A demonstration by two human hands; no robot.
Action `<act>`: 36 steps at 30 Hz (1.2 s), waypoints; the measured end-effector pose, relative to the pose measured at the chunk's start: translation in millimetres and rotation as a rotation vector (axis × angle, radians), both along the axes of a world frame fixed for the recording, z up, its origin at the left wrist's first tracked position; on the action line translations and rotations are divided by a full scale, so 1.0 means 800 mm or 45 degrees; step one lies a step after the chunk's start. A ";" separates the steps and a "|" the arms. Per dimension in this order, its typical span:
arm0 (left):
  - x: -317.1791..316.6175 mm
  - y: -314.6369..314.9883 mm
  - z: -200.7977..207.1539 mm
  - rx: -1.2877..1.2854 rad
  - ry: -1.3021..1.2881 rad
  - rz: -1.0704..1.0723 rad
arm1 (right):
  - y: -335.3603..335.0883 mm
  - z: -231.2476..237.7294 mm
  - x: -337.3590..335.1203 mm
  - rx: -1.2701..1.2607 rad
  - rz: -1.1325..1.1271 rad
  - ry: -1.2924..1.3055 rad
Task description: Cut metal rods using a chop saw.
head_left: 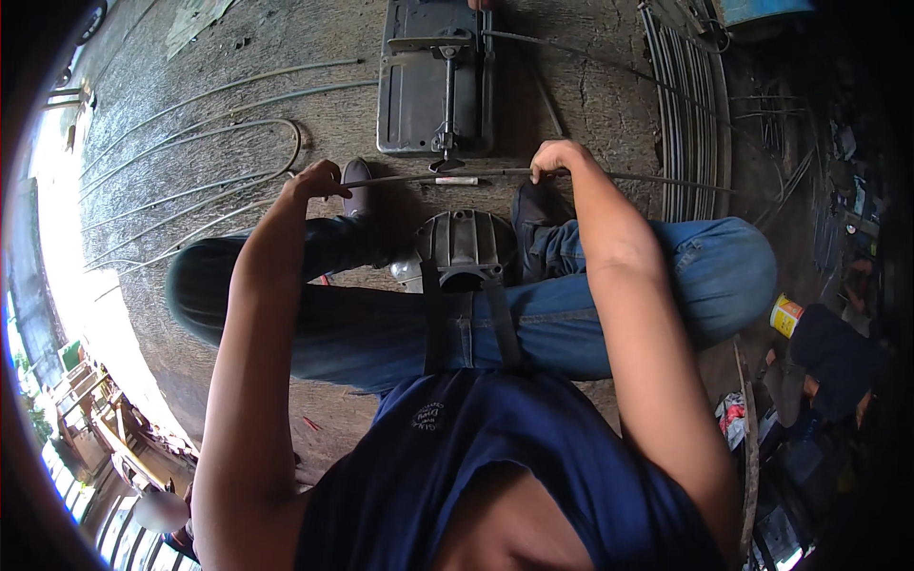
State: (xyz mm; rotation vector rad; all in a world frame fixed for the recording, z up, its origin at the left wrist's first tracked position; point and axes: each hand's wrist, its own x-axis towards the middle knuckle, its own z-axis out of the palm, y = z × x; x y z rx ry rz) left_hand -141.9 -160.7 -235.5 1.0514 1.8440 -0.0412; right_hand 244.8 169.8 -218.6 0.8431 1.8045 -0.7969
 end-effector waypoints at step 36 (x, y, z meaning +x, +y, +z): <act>-0.045 0.038 0.030 0.307 -0.019 0.195 | 0.015 0.039 -0.015 0.154 -0.319 0.379</act>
